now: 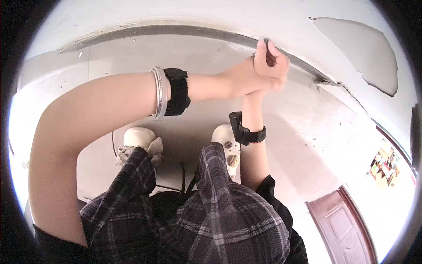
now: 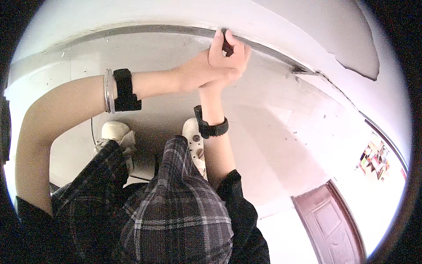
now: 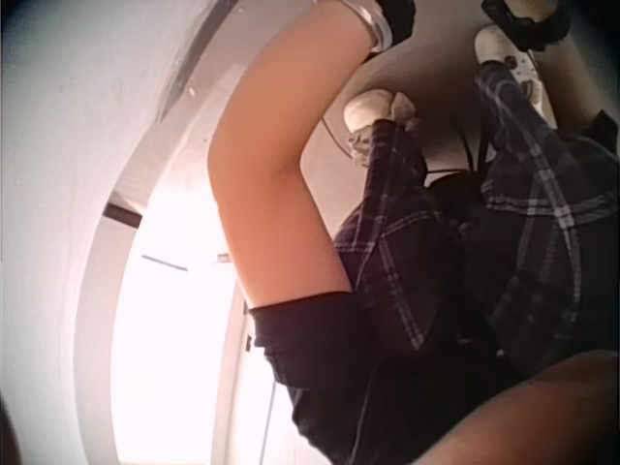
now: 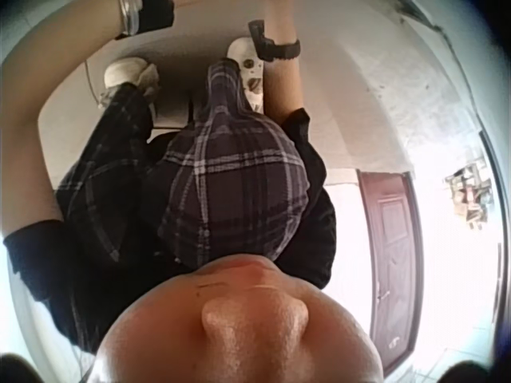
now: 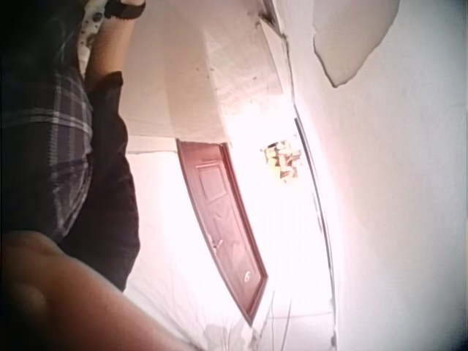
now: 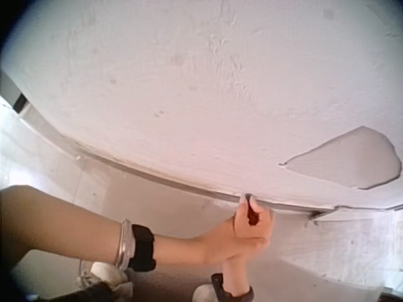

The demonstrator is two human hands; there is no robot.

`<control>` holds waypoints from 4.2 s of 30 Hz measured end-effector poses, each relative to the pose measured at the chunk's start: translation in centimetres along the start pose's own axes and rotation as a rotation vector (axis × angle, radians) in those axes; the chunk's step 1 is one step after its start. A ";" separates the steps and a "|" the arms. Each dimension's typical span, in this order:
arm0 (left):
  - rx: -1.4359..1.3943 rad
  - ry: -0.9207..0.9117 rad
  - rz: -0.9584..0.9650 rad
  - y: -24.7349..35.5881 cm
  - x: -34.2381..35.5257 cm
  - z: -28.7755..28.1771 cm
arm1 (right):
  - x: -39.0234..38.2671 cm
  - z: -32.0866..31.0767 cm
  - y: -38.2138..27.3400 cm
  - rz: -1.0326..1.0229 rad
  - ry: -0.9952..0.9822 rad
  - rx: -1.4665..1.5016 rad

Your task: The person is sanding the edge of a wall or ceiling molding using an abrasive pad to remove peeling paint or smooth the surface.

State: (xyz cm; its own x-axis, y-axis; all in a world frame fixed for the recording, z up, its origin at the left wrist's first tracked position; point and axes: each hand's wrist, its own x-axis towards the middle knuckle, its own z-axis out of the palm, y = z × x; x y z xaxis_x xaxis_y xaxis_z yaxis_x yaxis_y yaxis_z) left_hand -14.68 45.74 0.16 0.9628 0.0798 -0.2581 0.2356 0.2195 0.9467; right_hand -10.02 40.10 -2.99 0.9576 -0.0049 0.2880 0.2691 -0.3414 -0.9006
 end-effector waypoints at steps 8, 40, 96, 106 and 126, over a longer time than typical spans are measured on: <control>-0.040 0.181 -0.168 0.6 -2.2 -0.6 | -0.8 1.5 -1.4 -0.040 -0.301 0.151; 0.039 -0.013 -0.048 1.6 0.2 0.7 | 0.8 -0.6 0.3 -0.111 0.106 0.001; -0.075 0.291 -0.062 1.0 -3.1 -0.7 | -1.3 2.0 -2.6 -0.072 -0.197 0.081; -0.078 0.425 0.013 0.2 -4.1 -0.7 | -2.1 2.7 -3.0 -0.100 -0.332 0.213; -0.244 0.449 -0.036 -1.3 -4.3 -0.8 | -3.1 3.0 -1.8 -0.062 -0.574 0.255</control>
State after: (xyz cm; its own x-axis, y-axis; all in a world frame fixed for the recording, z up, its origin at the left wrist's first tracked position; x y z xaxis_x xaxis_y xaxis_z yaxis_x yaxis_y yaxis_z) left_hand -19.20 45.86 -0.14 0.7903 0.4664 -0.3974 0.1778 0.4462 0.8771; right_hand -13.13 43.59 -3.20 0.8229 0.5369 0.1859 0.2745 -0.0892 -0.9574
